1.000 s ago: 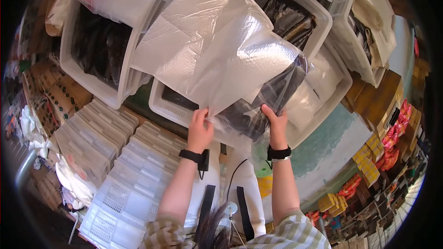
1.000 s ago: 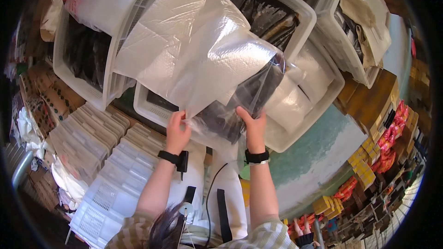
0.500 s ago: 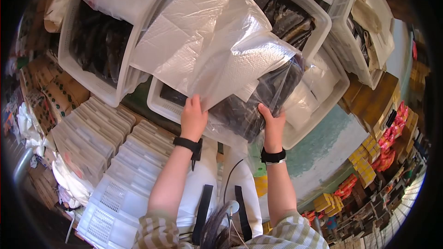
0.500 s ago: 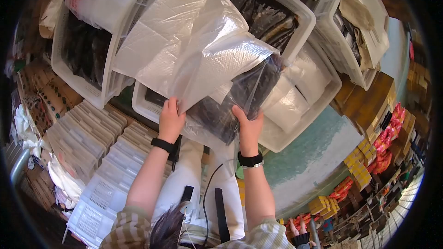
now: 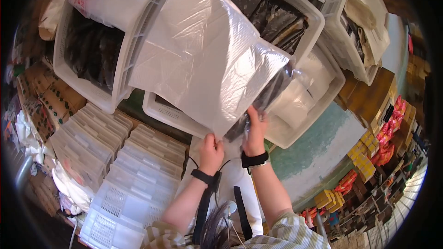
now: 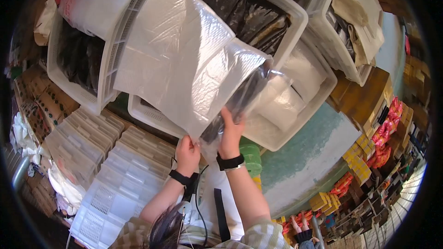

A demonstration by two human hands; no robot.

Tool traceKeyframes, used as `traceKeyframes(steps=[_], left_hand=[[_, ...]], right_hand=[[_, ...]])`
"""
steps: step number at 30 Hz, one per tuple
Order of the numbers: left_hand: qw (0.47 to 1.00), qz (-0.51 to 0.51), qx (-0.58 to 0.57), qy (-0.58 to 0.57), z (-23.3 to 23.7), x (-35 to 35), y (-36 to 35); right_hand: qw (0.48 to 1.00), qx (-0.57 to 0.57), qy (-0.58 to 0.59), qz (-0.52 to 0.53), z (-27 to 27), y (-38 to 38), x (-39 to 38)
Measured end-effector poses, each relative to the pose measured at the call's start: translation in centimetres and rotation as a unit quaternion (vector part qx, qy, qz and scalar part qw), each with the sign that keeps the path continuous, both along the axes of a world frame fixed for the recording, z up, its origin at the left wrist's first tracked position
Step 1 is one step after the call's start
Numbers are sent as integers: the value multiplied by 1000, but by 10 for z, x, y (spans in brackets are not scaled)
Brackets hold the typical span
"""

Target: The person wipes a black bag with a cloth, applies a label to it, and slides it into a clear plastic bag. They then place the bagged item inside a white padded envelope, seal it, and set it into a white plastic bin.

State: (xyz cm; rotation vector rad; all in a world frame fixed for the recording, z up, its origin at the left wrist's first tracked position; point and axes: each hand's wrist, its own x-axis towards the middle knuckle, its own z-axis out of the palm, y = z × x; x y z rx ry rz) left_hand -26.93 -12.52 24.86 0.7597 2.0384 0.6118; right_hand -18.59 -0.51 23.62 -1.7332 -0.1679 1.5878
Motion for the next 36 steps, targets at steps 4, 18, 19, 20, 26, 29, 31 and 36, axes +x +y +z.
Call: traceKeyframes(steps=[4,18,19,20,26,29,31,36], left_hand=[[967,154,-6,-203,-37,-41,-30],[694,440,21,-570,-82,-32,23],[696,453,30,-556,-83,-30,25],[693,460,33,-554,-84,-28,25],[670,493,59,-552,-68,-34,44],[689,468,40,-552,-54,-50,30],[707,464,0,-533,-38,-58,26],[738,389,-104,-541,-1,-83,-2]], right_hand=[[998,-12,23,55,-16,-3,12],[822,205,-198,492,-28,200,45],[788,155,-206,559,-30,213,36],[748,100,-211,621,-31,222,30],[642,-2,-191,743,-36,236,22],[639,-41,-147,754,-10,215,26],[633,4,-170,755,-7,196,39],[712,-87,-78,693,40,145,63]])
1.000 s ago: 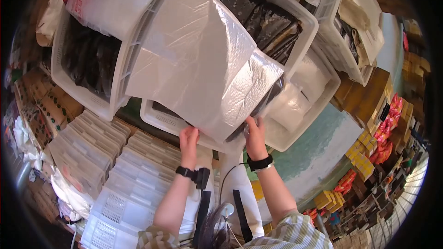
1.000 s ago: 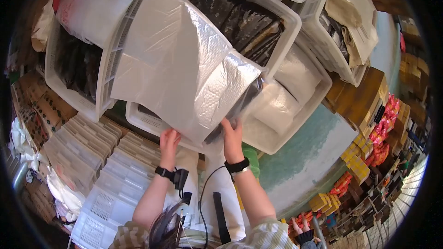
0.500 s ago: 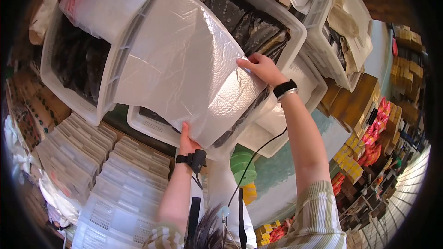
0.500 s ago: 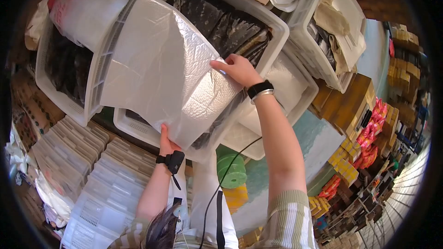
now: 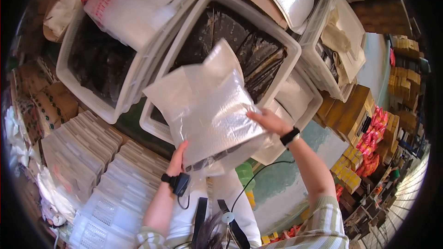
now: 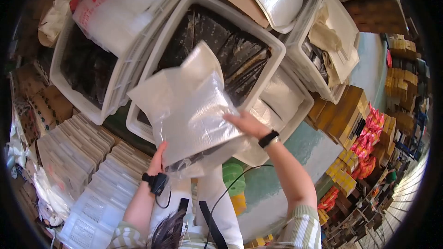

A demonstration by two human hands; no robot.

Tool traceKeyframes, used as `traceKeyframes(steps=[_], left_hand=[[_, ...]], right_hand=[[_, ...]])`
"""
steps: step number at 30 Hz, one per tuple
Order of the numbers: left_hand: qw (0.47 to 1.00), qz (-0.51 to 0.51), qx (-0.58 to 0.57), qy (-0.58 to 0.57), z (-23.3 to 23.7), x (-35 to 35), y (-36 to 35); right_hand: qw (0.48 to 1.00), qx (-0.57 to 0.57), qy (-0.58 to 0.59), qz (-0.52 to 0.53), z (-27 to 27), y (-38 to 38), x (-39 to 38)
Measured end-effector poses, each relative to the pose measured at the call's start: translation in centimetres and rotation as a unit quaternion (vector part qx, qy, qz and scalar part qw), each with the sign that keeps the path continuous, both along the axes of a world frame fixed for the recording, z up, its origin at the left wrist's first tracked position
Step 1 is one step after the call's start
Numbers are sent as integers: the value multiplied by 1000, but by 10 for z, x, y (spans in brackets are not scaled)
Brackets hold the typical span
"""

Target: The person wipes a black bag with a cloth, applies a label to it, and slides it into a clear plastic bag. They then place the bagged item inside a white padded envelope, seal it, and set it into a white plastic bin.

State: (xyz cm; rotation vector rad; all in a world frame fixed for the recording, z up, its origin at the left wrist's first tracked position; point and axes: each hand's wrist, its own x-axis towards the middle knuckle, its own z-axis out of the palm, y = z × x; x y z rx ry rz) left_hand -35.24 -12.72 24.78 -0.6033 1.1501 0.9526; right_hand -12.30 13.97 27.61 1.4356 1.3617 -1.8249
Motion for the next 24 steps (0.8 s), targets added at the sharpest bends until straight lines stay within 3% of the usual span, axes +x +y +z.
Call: traceKeyframes(steps=[2,3,6,7,10,13,15,16,18,21,24], left_hand=[[999,-33,-20,-30,39,-8,-7],[996,-88,-26,-9,40,-12,-23],[990,-87,-55,-96,89,-18,-24],[984,-112,-75,-116,96,-23,-29],[948,-282,-119,-92,108,-38,-36],[932,-330,-127,-75,131,-48,-37],[944,-310,-101,-54,172,-50,-26],[949,-301,-87,-42,192,-54,-20],[957,-279,-83,-2,217,-61,-7],[959,-273,-56,57,243,-66,3],[958,-276,-18,68,252,-67,9]], right_hand=[[988,-68,43,-133,7,-38,24],[983,-75,48,-159,22,-54,31],[968,-82,48,-234,78,-89,31],[986,-90,7,-140,90,-95,34],[989,-91,-27,-117,115,-123,37],[977,-107,0,-183,157,-132,38],[953,-161,-26,-255,192,-126,38],[943,-138,24,-302,196,-136,41],[959,-71,59,-266,205,-152,44],[938,-162,22,-304,237,-142,50],[936,-149,22,-319,228,-157,46]])
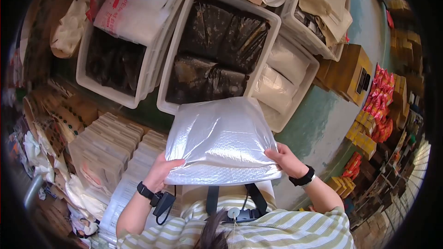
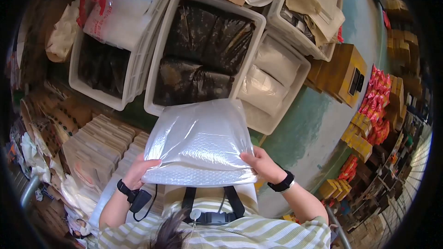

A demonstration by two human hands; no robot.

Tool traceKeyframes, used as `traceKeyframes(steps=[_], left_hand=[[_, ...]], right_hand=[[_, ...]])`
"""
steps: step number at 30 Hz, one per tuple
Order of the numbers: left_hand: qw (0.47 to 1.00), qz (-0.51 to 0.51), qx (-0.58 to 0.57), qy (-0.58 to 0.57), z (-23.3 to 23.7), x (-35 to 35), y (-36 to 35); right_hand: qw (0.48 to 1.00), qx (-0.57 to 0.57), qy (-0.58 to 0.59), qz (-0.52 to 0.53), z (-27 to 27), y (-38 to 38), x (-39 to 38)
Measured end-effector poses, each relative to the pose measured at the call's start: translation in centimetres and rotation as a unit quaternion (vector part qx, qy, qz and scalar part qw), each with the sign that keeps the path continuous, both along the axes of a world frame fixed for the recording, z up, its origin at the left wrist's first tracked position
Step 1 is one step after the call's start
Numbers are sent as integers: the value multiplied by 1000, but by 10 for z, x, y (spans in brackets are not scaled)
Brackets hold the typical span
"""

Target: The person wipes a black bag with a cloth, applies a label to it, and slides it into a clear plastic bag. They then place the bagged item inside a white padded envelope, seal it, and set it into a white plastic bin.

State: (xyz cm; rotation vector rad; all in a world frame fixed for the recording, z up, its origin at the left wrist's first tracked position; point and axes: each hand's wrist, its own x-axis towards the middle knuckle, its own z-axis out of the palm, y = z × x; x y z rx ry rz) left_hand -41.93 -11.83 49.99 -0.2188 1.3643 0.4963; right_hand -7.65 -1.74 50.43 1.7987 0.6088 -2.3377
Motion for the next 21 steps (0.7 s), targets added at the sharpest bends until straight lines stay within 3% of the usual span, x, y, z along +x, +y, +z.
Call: traceKeyframes(steps=[1,5,8,12,13,17,20,21], left_hand=[[1000,-2,6,10,-3,-3,-4],[999,-34,-6,27,-13,-9,-31],[998,-48,-16,24,-40,-12,-56],[997,-71,30,29,-54,-7,-73],[995,-82,46,42,-55,-6,-77],[989,-120,-86,3,-62,-35,-71],[978,-94,-187,-24,-64,-73,-52],[971,-178,-156,-35,-69,-85,-54]], right_hand=[[1000,-7,13,26,-4,-1,4],[998,-6,39,-40,-27,-23,5],[996,-38,43,61,-57,-47,20],[990,-85,-24,112,-94,-82,32],[991,-99,-1,85,-93,-86,33],[981,-173,93,1,-89,-85,33],[953,-280,99,55,-61,-53,16],[957,-267,102,45,-63,-60,18]])
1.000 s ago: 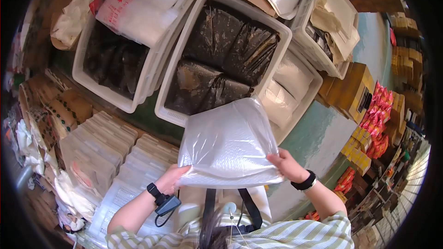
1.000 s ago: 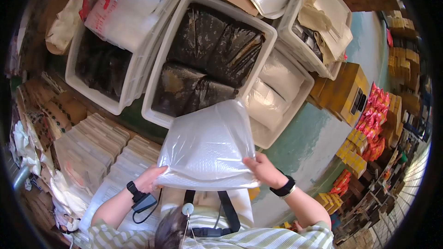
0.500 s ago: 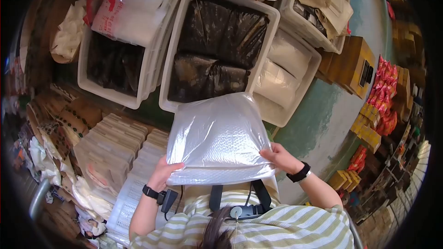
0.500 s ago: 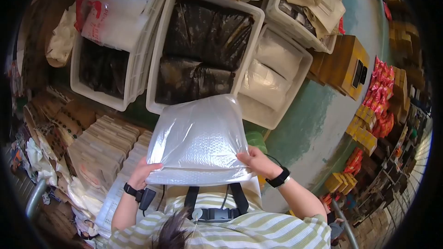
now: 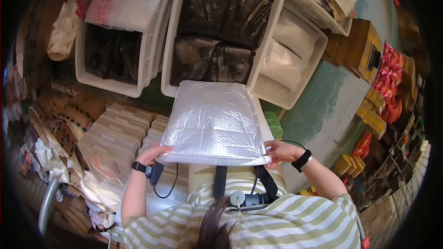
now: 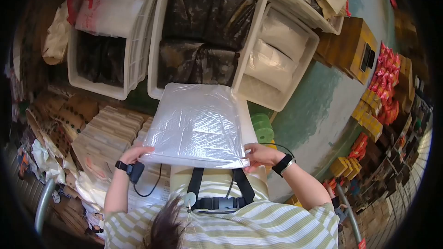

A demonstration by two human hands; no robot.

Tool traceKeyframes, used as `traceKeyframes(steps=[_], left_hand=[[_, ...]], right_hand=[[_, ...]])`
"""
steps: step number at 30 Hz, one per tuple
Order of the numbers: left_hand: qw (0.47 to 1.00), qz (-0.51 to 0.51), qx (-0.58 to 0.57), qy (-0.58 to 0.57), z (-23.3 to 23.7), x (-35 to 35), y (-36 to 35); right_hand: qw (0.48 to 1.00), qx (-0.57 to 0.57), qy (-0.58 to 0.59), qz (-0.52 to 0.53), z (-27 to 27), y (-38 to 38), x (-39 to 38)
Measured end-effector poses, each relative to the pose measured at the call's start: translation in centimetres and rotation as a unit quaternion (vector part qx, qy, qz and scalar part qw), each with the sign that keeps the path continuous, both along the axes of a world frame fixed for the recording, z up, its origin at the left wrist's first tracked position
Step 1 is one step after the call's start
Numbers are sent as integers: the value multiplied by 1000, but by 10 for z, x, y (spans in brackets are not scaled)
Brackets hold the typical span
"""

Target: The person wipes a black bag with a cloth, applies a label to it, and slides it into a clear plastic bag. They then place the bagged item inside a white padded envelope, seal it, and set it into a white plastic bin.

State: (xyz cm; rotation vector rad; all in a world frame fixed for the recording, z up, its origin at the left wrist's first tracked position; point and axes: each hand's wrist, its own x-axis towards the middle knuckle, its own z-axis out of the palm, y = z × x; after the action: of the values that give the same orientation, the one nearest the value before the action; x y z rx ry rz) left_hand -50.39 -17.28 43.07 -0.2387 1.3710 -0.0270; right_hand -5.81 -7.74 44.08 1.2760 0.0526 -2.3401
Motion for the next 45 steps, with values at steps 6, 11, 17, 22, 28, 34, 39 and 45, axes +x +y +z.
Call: traceKeyframes(steps=[6,11,17,22,28,34,39,45], left_hand=[[996,-16,86,25,11,-10,-25],[998,2,55,37,39,-5,-37],[988,-39,122,85,33,-13,-42],[995,-55,39,76,36,-38,-34],[998,-11,37,54,37,-67,-43],[982,157,88,50,49,-72,-59],[944,269,158,109,57,-58,-70],[910,339,198,130,53,-44,-75]], right_hand=[[988,148,43,21,11,3,-10],[979,194,20,-60,21,35,-25],[985,172,0,-30,3,21,-17],[989,148,-11,-25,0,-11,-26],[976,173,-117,64,37,17,-52],[965,208,53,149,34,27,-44],[840,460,-27,286,44,72,-87],[713,605,236,264,22,51,-249]])
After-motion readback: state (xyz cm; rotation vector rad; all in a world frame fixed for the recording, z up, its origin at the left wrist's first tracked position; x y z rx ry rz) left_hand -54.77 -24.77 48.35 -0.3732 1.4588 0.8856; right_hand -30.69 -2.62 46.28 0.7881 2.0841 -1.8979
